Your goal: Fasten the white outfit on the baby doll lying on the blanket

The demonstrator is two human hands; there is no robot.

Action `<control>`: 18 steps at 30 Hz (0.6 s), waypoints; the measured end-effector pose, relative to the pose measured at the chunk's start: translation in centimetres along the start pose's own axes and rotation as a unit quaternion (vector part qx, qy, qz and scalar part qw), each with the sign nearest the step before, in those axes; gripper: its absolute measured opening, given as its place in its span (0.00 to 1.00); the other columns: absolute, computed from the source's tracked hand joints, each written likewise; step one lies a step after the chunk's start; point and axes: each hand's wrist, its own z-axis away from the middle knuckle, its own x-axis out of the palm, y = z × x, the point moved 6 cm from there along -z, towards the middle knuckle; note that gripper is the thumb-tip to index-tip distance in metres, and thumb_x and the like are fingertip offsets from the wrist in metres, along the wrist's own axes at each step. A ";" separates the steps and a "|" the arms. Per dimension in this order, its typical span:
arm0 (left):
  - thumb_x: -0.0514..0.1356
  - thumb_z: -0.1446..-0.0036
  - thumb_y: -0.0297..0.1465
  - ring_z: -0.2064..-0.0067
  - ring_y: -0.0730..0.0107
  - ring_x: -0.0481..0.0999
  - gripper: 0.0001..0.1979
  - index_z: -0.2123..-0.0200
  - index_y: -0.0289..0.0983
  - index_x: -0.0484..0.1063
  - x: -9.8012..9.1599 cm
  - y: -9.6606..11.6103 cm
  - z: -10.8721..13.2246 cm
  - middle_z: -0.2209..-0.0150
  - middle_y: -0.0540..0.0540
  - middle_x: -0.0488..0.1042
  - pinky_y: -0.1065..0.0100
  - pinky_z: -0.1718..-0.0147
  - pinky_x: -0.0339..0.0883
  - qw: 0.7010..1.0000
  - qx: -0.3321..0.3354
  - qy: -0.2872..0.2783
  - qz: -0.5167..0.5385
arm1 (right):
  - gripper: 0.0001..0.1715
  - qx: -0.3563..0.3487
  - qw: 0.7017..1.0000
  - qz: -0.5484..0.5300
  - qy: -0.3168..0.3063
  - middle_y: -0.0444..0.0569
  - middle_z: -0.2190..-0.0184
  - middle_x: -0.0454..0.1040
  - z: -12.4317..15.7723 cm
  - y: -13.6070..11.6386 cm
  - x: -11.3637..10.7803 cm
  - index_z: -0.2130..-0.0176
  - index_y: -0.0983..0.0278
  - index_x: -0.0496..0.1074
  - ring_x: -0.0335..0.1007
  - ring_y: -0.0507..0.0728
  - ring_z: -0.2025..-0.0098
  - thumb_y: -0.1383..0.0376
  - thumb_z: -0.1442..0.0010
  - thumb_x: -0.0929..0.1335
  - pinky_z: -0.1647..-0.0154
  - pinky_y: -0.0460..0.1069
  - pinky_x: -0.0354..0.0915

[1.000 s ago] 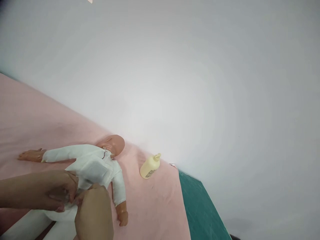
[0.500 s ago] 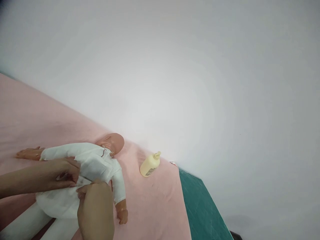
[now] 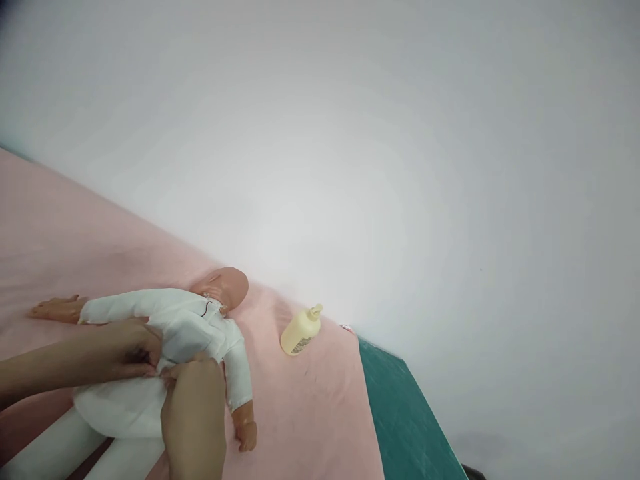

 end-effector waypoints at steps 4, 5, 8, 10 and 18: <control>0.58 0.49 0.33 0.70 0.64 0.77 0.08 0.74 0.47 0.78 -0.5 0.1 -0.5 0.72 0.54 0.79 0.59 0.58 0.63 0.999 0.013 0.036 0.006 | 0.25 0.073 0.997 -0.036 -0.016 0.49 0.60 0.80 0.1 0.6 -0.6 0.61 0.57 0.84 0.77 0.60 0.58 0.82 0.40 0.66 0.61 0.49 0.71; 0.59 0.50 0.33 0.70 0.64 0.77 0.07 0.75 0.47 0.78 -0.3 -0.1 -0.5 0.73 0.54 0.79 0.60 0.59 0.63 0.999 0.010 0.039 0.003 | 0.24 0.074 0.997 -0.033 -0.021 0.50 0.60 0.80 -0.1 0.7 -0.4 0.61 0.57 0.84 0.77 0.60 0.58 0.82 0.40 0.66 0.62 0.49 0.71; 0.61 0.52 0.32 0.71 0.64 0.76 0.06 0.77 0.47 0.79 0.4 -0.7 -0.6 0.75 0.53 0.78 0.61 0.64 0.62 0.999 -0.017 0.033 -0.007 | 0.24 0.050 0.998 -0.015 -0.035 0.51 0.58 0.80 -0.6 0.8 0.5 0.61 0.57 0.84 0.76 0.63 0.54 0.80 0.40 0.65 0.55 0.53 0.70; 0.60 0.52 0.32 0.72 0.64 0.75 0.07 0.77 0.45 0.79 0.7 -0.7 -0.6 0.75 0.53 0.78 0.62 0.68 0.60 0.999 -0.032 0.019 -0.005 | 0.25 0.043 0.998 -0.011 -0.035 0.51 0.56 0.80 -0.8 0.9 1.0 0.61 0.56 0.84 0.76 0.64 0.53 0.81 0.40 0.64 0.52 0.54 0.69; 0.55 0.38 0.42 0.75 0.65 0.70 0.19 0.78 0.40 0.72 -2.3 2.0 -0.2 0.79 0.50 0.71 0.64 0.75 0.57 0.996 -0.021 0.080 0.021 | 0.20 0.060 0.997 -0.048 0.004 0.48 0.59 0.79 0.3 0.6 -1.4 0.62 0.55 0.83 0.75 0.63 0.55 0.76 0.37 0.66 0.55 0.55 0.68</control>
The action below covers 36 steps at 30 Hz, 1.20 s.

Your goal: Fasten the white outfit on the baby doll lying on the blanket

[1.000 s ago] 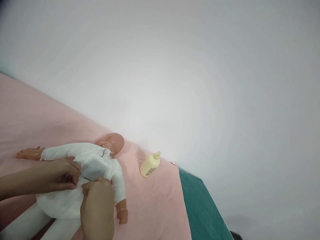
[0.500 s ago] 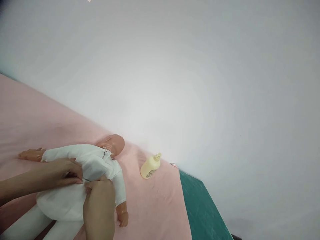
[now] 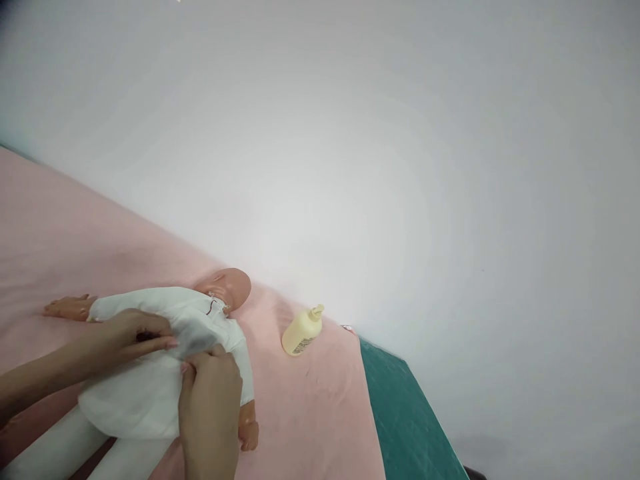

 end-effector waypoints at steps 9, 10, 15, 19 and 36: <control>0.49 0.30 0.40 0.40 0.59 0.67 0.17 0.46 0.41 0.70 0.1 1.6 0.1 0.42 0.45 0.71 0.63 0.39 0.53 0.988 0.099 0.115 -0.014 | 0.20 -0.036 0.986 -0.071 0.146 0.53 0.48 0.74 -3.4 1.2 1.9 0.46 0.64 0.75 0.67 0.64 0.45 0.75 0.35 0.64 0.43 0.59 0.65; 0.49 0.29 0.40 0.40 0.59 0.67 0.17 0.45 0.41 0.70 0.5 1.1 -0.1 0.42 0.45 0.71 0.62 0.40 0.53 0.989 0.092 0.110 -0.020 | 0.20 -0.040 0.986 -0.070 0.146 0.53 0.48 0.74 -3.6 1.3 2.4 0.47 0.64 0.75 0.67 0.65 0.45 0.75 0.35 0.64 0.43 0.60 0.64; 0.49 0.30 0.41 0.46 0.57 0.71 0.16 0.52 0.42 0.74 1.4 -0.6 -0.7 0.49 0.48 0.76 0.59 0.44 0.58 0.996 0.053 0.076 -0.002 | 0.17 -0.049 0.990 -0.044 0.127 0.55 0.51 0.75 -4.2 1.6 3.6 0.50 0.64 0.76 0.67 0.66 0.48 0.74 0.33 0.63 0.45 0.62 0.64; 0.51 0.31 0.40 0.48 0.53 0.72 0.15 0.54 0.41 0.75 1.5 -0.7 -0.8 0.52 0.46 0.77 0.55 0.45 0.60 0.996 0.048 0.068 0.006 | 0.15 -0.057 0.987 -0.034 0.146 0.55 0.55 0.76 -4.6 1.8 4.1 0.56 0.66 0.77 0.68 0.66 0.52 0.74 0.33 0.62 0.49 0.61 0.64; 0.47 0.29 0.52 0.42 0.57 0.69 0.26 0.49 0.41 0.75 2.5 -2.4 -1.0 0.49 0.46 0.77 0.58 0.41 0.60 0.988 0.079 0.117 -0.064 | 0.13 -0.061 0.978 -0.086 0.179 0.54 0.55 0.77 -5.4 2.8 4.4 0.55 0.66 0.76 0.68 0.64 0.50 0.73 0.33 0.63 0.46 0.58 0.63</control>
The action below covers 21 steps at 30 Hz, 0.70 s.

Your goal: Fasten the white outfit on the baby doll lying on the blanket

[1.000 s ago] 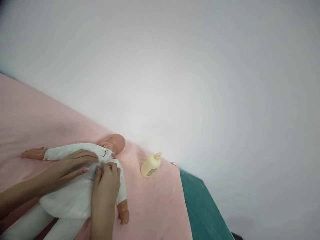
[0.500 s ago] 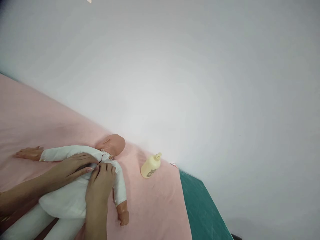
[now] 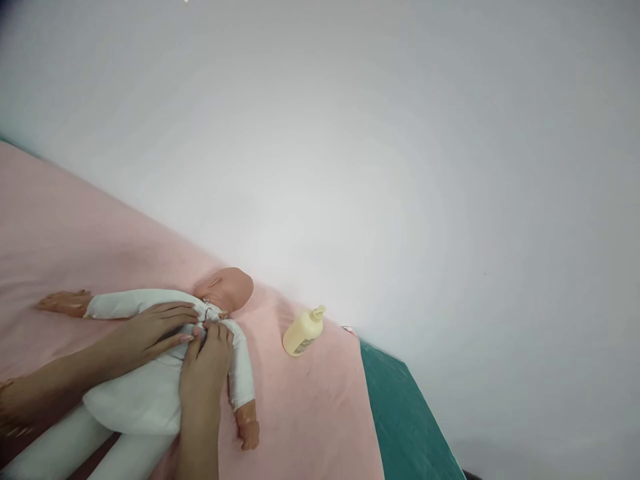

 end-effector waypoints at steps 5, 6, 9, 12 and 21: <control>0.47 0.29 0.51 0.41 0.57 0.68 0.26 0.46 0.41 0.73 -0.2 0.1 0.2 0.45 0.45 0.74 0.58 0.40 0.60 1.000 -0.003 0.024 -0.007 | 0.14 -0.010 0.999 -0.020 0.032 0.53 0.55 0.77 0.0 0.1 -0.3 0.56 0.64 0.76 0.69 0.62 0.51 0.72 0.32 0.61 0.46 0.56 0.64; 0.46 0.28 0.51 0.40 0.57 0.68 0.26 0.43 0.40 0.71 -0.2 0.0 0.3 0.43 0.45 0.73 0.58 0.40 0.60 0.999 -0.004 0.034 -0.012 | 0.15 -0.016 0.999 -0.025 0.045 0.53 0.55 0.77 0.0 0.1 -0.4 0.55 0.64 0.76 0.70 0.62 0.50 0.71 0.31 0.61 0.46 0.56 0.64; 0.46 0.28 0.51 0.39 0.56 0.67 0.28 0.39 0.40 0.68 0.1 -0.4 0.4 0.40 0.44 0.70 0.58 0.40 0.59 0.999 -0.005 0.040 -0.031 | 0.18 -0.035 0.997 -0.024 0.060 0.57 0.48 0.75 0.1 0.3 -0.3 0.47 0.67 0.74 0.67 0.63 0.43 0.68 0.30 0.60 0.40 0.58 0.62; 0.47 0.29 0.51 0.39 0.55 0.67 0.27 0.40 0.40 0.69 0.7 -0.8 0.4 0.41 0.44 0.71 0.58 0.40 0.59 0.999 -0.001 0.021 -0.041 | 0.21 -0.032 0.999 -0.003 0.026 0.59 0.45 0.74 0.0 0.6 0.1 0.42 0.69 0.72 0.66 0.64 0.40 0.67 0.30 0.62 0.38 0.59 0.62; 0.47 0.30 0.53 0.40 0.54 0.68 0.29 0.43 0.39 0.72 1.1 -1.2 0.5 0.44 0.43 0.73 0.57 0.41 0.60 1.000 -0.013 -0.003 -0.022 | 0.20 -0.002 1.000 -0.008 -0.012 0.56 0.44 0.75 -0.1 0.6 0.3 0.43 0.69 0.74 0.66 0.63 0.40 0.70 0.31 0.63 0.36 0.59 0.60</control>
